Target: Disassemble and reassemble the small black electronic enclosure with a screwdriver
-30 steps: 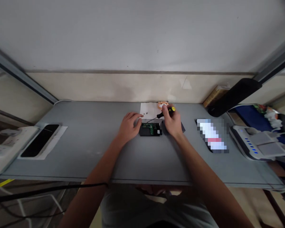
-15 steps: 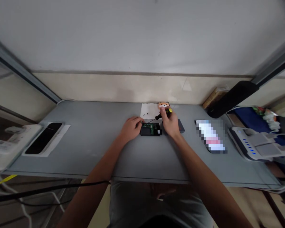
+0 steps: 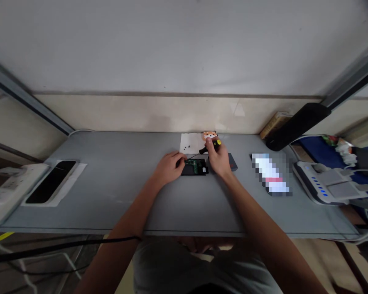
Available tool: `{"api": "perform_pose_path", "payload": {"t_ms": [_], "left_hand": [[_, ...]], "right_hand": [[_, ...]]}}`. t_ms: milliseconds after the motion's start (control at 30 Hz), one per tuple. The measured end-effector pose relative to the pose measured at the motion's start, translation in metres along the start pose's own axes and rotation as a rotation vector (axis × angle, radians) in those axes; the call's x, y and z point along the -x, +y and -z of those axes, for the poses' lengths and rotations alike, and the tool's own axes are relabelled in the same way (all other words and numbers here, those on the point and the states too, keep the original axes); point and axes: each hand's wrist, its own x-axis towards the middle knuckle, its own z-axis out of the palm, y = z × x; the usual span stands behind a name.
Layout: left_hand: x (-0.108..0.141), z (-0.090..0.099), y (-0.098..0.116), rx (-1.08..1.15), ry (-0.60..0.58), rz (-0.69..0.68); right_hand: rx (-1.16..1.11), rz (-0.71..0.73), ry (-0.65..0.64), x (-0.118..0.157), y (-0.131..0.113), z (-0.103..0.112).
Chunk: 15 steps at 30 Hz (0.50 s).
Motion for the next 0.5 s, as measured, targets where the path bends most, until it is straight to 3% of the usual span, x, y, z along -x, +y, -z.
{"api": "perform_pose_path", "payload": {"t_ms": [500], "left_hand": [[0.0002, 0.002, 0.0021, 0.023, -0.004, 0.024]], "right_hand": [[-0.009, 0.004, 0.004, -0.0013, -0.0013, 0.0011]]}}
